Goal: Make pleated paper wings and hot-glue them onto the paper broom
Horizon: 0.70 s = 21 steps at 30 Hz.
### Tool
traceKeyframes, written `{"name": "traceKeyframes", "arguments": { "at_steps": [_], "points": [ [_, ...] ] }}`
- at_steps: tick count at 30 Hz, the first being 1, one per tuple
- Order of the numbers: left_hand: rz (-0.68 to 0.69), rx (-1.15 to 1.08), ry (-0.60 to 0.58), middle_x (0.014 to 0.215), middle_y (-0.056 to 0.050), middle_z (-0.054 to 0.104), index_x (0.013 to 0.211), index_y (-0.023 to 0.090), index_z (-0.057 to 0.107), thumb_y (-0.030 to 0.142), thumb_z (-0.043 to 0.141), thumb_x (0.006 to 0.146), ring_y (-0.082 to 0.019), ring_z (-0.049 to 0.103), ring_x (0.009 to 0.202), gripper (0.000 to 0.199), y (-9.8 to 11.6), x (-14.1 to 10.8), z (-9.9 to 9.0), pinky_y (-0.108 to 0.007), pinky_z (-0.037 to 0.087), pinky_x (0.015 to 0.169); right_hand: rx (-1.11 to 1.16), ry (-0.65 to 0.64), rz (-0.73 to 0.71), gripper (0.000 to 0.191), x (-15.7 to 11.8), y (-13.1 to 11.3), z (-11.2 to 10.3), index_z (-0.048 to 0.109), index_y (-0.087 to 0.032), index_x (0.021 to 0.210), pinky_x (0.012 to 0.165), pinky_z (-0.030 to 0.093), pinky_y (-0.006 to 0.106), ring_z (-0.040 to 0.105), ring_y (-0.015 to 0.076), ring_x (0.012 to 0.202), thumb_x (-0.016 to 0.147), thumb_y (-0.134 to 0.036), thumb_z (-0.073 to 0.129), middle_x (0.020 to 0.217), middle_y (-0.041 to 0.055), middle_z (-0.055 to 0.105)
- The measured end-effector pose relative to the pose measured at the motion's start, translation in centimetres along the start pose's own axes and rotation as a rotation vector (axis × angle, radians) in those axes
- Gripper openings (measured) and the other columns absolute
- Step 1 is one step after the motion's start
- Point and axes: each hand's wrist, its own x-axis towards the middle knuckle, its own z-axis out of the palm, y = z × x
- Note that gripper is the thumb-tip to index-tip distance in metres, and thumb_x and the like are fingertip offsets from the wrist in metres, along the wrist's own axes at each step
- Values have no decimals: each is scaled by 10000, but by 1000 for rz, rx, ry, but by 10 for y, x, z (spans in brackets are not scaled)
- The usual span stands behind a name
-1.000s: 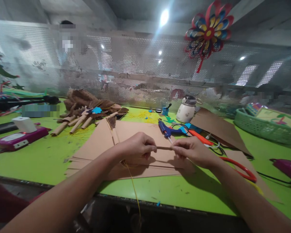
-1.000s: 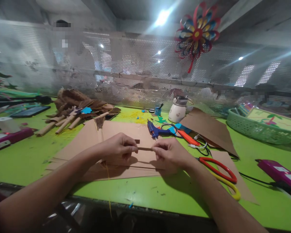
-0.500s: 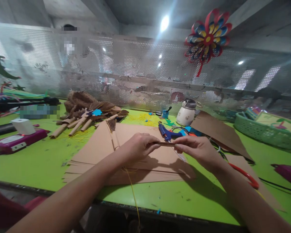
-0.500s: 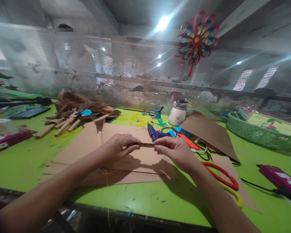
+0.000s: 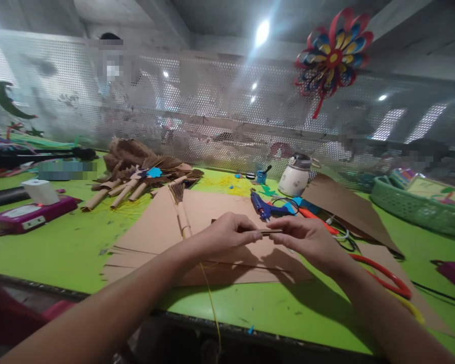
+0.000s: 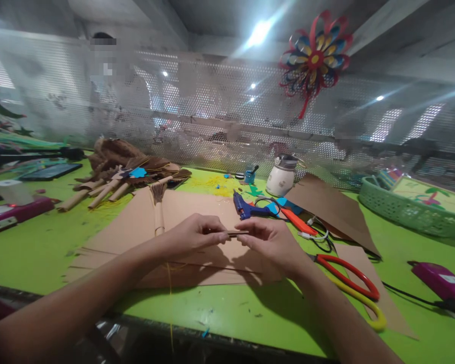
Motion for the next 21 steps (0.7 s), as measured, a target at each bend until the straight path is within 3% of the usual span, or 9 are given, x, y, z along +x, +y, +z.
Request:
{"name": "traceKeyframes", "arguments": {
  "at_steps": [8, 21],
  "points": [
    [-155, -240, -21, 593, 16, 530, 730, 121, 660, 420, 551, 790, -87, 429, 562, 324, 4, 0, -3, -208, 325, 536, 165, -38, 13, 335, -1, -4, 7, 625, -184, 1029, 727, 551, 351, 669, 201, 818, 707, -252, 686, 876, 65, 716],
    [-136, -332, -13, 552, 42, 485, 662, 133, 581, 373, 542, 799, -77, 402, 534, 279, 7, -1, -2, -210, 307, 531, 38, -43, -14, 411, -1, -2, 4, 559, -165, 1115, 630, 507, 305, 597, 150, 685, 734, -275, 664, 767, 23, 621]
  ]
}}
